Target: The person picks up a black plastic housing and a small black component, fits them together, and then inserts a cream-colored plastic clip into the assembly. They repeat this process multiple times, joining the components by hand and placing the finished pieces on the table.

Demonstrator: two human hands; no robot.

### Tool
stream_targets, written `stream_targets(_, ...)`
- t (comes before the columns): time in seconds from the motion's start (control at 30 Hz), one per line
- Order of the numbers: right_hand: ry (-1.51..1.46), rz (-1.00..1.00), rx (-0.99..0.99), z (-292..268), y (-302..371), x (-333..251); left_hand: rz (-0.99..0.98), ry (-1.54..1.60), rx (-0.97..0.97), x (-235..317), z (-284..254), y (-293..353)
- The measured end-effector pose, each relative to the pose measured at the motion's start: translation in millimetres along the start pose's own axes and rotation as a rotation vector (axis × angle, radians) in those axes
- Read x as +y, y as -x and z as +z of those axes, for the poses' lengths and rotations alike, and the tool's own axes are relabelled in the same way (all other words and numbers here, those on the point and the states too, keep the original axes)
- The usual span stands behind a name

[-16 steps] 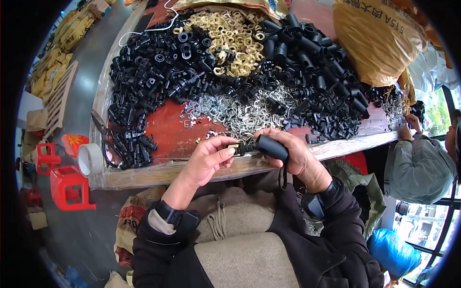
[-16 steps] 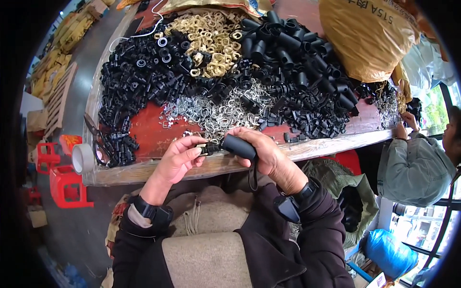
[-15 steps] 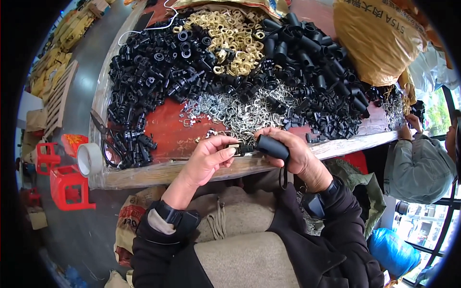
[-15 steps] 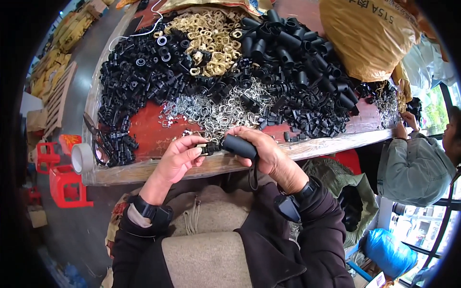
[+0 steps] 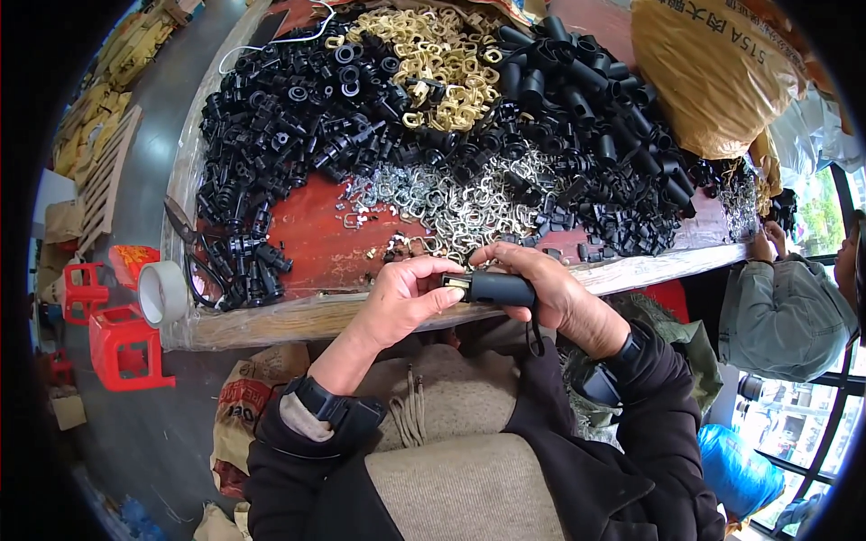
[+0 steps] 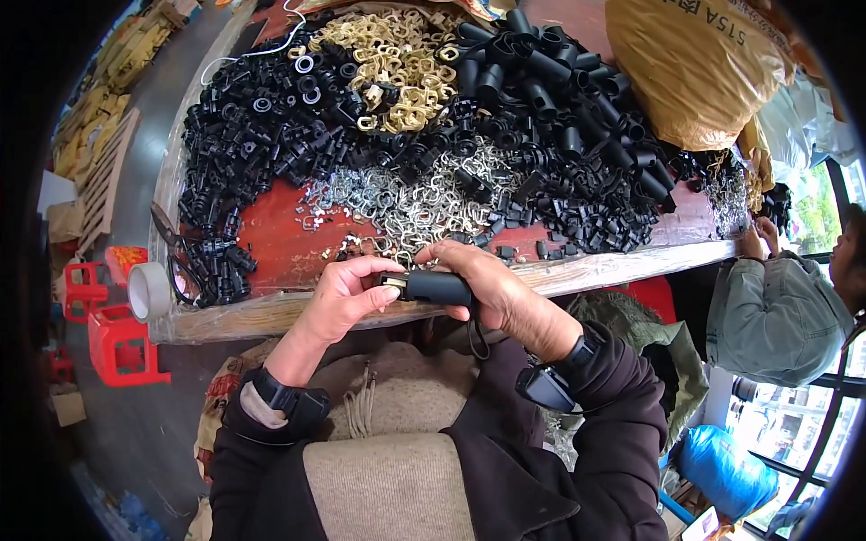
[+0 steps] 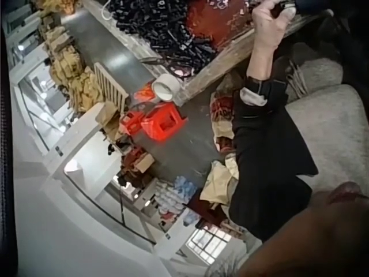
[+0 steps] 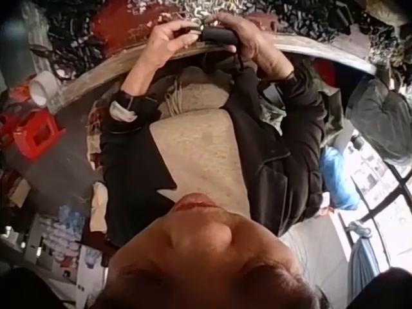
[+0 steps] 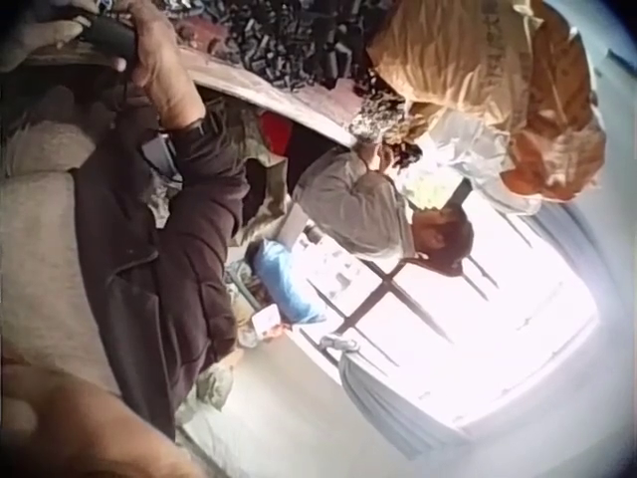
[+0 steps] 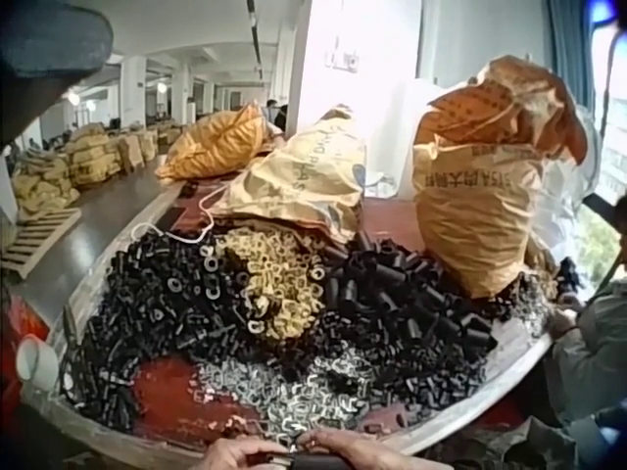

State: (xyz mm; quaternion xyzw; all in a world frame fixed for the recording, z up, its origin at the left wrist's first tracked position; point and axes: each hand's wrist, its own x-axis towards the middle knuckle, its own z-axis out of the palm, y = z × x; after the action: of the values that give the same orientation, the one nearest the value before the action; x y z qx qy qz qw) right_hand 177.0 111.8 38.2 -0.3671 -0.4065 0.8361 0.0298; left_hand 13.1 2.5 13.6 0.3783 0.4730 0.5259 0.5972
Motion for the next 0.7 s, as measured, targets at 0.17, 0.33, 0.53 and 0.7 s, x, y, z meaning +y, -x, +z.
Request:
stream_targets(0.17,-0.214,0.135,0.081,9.3,0.8,4.7,-0.052,0.074,0.018,-3.1,-3.7,1.9)
stream_targets(0.33,-0.35,0.189,0.001,10.2,4.7,11.6,0.136,-0.049,0.037,-2.5,-0.3,6.9)
stream_targets(0.53,-0.393,0.184,-0.057,13.2,8.5,20.4,-0.059,0.069,0.013,10.3,0.8,10.9)
stream_targets(0.7,-0.524,0.159,-0.133,14.0,12.0,24.6,-0.093,0.113,0.049,11.1,1.7,13.9)
